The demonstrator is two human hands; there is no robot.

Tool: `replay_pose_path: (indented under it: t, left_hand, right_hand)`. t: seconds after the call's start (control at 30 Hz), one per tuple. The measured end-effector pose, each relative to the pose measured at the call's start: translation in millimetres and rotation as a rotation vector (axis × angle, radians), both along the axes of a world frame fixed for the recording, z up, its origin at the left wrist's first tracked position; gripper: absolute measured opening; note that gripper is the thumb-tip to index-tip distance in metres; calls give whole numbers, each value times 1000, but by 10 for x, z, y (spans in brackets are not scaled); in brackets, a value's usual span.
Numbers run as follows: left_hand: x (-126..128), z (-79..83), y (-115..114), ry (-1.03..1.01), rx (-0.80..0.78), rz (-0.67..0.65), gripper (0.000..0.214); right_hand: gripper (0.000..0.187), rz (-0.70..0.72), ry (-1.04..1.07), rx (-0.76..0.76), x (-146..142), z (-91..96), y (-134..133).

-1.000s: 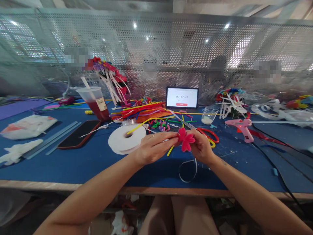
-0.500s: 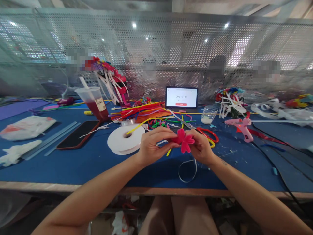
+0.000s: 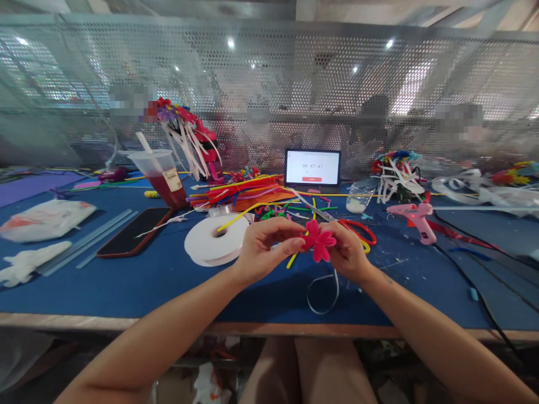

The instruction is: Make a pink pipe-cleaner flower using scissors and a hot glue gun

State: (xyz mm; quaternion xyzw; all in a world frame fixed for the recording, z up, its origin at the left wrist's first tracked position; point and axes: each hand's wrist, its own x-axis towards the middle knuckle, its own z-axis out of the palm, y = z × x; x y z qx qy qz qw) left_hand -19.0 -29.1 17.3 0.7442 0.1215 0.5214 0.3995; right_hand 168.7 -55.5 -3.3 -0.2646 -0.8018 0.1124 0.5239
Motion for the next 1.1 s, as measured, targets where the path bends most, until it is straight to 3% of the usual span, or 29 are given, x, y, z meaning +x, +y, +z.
replay_pose_path:
  t: [0.07, 0.13, 0.3, 0.67, 0.93, 1.1]
  left_hand:
    - [12, -14, 4, 10, -255, -125, 15]
    - [22, -21, 13, 16, -408, -199, 18]
    - [32, -5, 26, -5, -520, -249, 21]
    - [31, 2, 23, 19, -531, -225, 20]
    - [28, 11, 6, 59, -274, -98, 16]
    - [27, 33, -16, 89, -337, -108, 20]
  right_hand:
    - [10, -9, -5, 14, -1, 15, -6]
    - [11, -6, -12, 22, -7, 27, -9]
    - [13, 23, -37, 23, -9, 30, -2]
    - [12, 19, -40, -6, -1, 18, 5]
    - [13, -6, -41, 8, 6, 41, 8]
    - [11, 1, -57, 18, 15, 22, 17]
